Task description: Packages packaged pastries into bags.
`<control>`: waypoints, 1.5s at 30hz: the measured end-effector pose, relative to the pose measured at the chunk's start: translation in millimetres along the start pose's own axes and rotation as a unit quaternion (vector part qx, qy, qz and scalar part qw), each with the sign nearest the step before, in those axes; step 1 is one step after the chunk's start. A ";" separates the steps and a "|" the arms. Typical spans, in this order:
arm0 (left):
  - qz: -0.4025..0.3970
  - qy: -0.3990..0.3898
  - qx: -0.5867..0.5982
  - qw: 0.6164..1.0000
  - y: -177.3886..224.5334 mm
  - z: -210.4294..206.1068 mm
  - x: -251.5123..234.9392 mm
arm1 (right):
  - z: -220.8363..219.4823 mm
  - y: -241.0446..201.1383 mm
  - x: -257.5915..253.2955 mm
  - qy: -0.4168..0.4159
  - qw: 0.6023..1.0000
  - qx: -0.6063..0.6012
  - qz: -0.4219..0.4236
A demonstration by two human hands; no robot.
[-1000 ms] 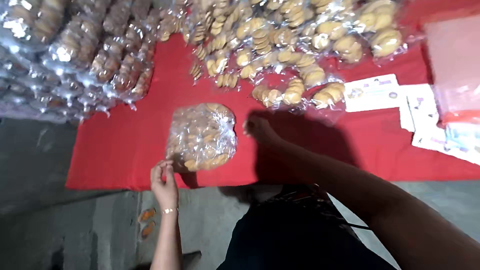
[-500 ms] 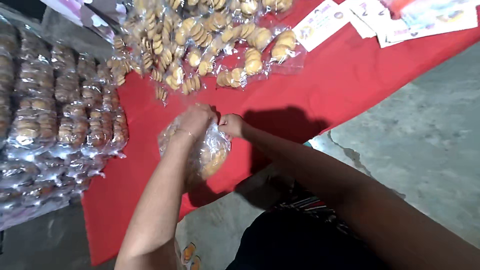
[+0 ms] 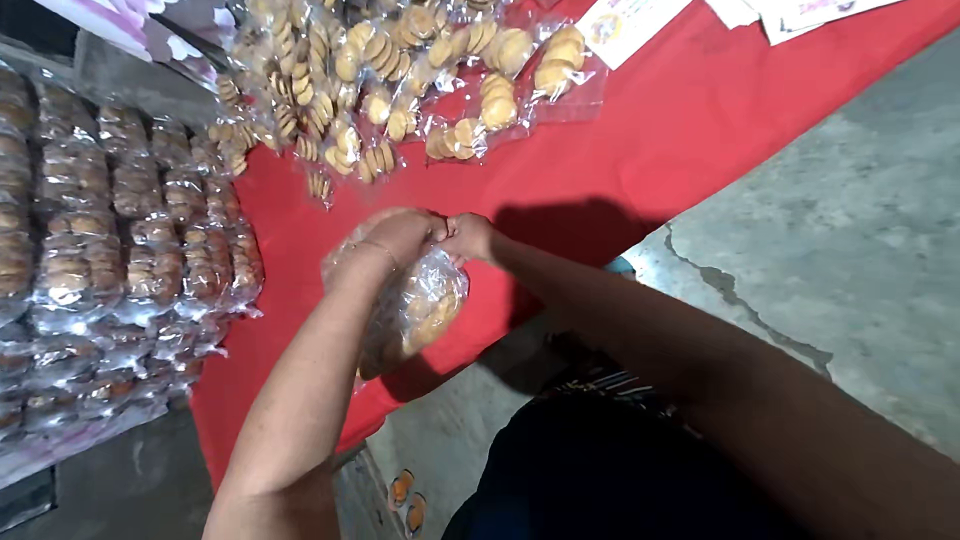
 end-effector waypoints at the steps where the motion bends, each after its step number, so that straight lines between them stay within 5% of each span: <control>1: 0.003 -0.008 -0.022 1.000 4.8 -3.9 0.9 | 1.1 0.1 0.6 -0.018 1.000 0.023 -0.008; 12: 0.022 -0.049 -0.050 0.997 9.4 -18.2 2.0 | -24.7 -2.8 -4.4 -0.028 0.998 -0.010 -0.064; 19: -0.026 -0.017 -0.048 0.998 2.4 -25.7 11.8 | -34.9 -6.3 10.7 0.092 0.987 0.122 -0.051; 24: -0.080 0.031 -0.086 0.993 -0.6 -30.9 18.6 | -45.0 -0.7 19.2 0.188 0.980 0.035 -0.058; 27: -0.105 0.050 -0.088 0.989 -7.6 -29.4 16.3 | -38.4 -2.7 11.8 0.160 0.981 0.071 -0.077; 31: -0.110 0.057 -0.006 0.992 -20.5 -33.7 10.7 | -21.7 0.1 -10.9 0.014 0.988 0.149 -0.030; 37: -0.129 0.028 0.034 0.991 -20.9 -25.0 6.4 | -18.4 -11.7 -10.4 -0.057 0.981 0.186 -0.016; 45: -0.151 0.051 0.080 0.984 -36.0 -30.7 -1.6 | -24.1 -7.4 7.6 0.072 0.993 0.096 -0.018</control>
Point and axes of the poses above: each hand's wrist, its own x-axis away from the middle knuckle, its own z-axis out of the back of the hand, y = z × x, the point moved 3 cm from there along -x, towards the middle knuckle, and after that the axes turned 7 degrees about x, right-handed, at the moved point
